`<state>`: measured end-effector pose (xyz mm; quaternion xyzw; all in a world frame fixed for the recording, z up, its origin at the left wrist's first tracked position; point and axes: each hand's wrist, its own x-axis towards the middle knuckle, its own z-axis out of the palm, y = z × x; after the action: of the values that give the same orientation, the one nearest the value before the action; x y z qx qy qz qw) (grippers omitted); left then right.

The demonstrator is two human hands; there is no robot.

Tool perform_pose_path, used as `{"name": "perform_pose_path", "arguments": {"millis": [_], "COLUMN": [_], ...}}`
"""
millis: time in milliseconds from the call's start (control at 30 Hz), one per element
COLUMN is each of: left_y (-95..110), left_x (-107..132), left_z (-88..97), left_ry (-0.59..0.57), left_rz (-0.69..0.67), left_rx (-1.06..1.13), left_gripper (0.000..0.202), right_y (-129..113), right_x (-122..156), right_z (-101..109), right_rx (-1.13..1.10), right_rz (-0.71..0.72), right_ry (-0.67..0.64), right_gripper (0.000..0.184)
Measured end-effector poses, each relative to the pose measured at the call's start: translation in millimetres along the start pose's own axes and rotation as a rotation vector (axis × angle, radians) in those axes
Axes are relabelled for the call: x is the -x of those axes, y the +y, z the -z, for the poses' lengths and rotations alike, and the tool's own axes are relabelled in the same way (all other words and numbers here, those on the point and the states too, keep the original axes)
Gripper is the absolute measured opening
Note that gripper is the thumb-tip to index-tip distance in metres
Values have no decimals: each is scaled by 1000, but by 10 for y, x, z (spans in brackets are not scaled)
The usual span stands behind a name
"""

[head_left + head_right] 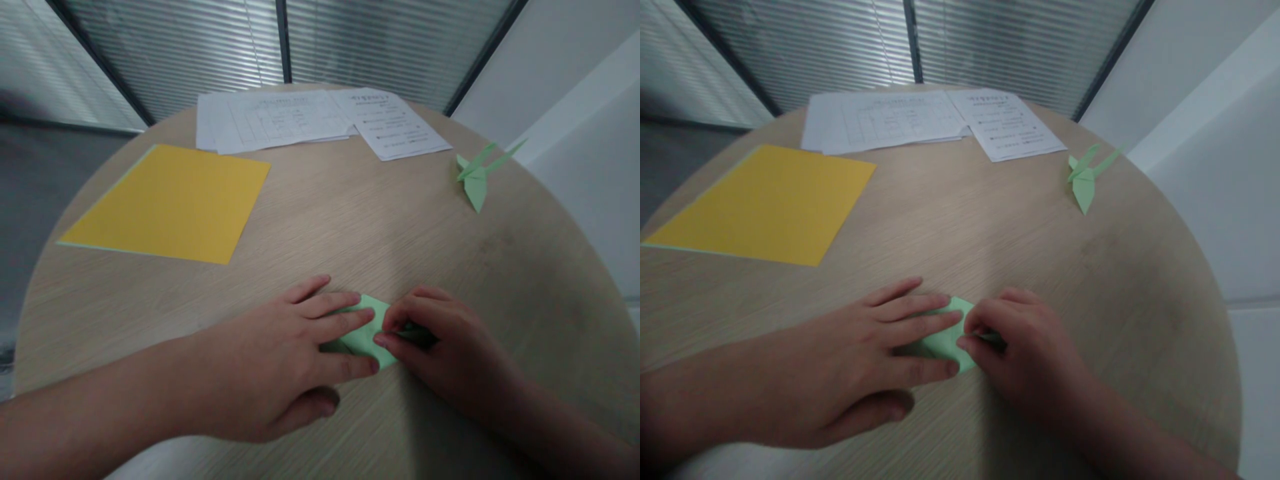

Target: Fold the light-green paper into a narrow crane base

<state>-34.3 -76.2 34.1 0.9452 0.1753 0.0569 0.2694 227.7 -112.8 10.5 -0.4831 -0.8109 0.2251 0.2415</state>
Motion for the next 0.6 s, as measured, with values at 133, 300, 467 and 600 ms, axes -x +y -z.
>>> {"name": "perform_pose_path", "arguments": {"millis": [133, 300, 467, 600], "left_y": [5, 2, -8, -19], "left_x": [-11, -5, 4, -3], "left_z": [9, -7, -25, -36], "left_ry": [-48, 64, 67, 36], "left_rz": [-3, 0, -9, -37], "left_rx": [-50, 48, 26, -81], "left_gripper": [52, 53, 53, 50], "right_y": [-13, -24, -27, -13], "right_x": [5, 9, -2, -1], "right_z": [-13, -22, 33, 121], "right_rx": [-5, -9, -31, -106], "right_rz": [-18, -41, -26, -34], "right_ry": [18, 20, 2, -37], "right_gripper": [12, 13, 9, 5]}}
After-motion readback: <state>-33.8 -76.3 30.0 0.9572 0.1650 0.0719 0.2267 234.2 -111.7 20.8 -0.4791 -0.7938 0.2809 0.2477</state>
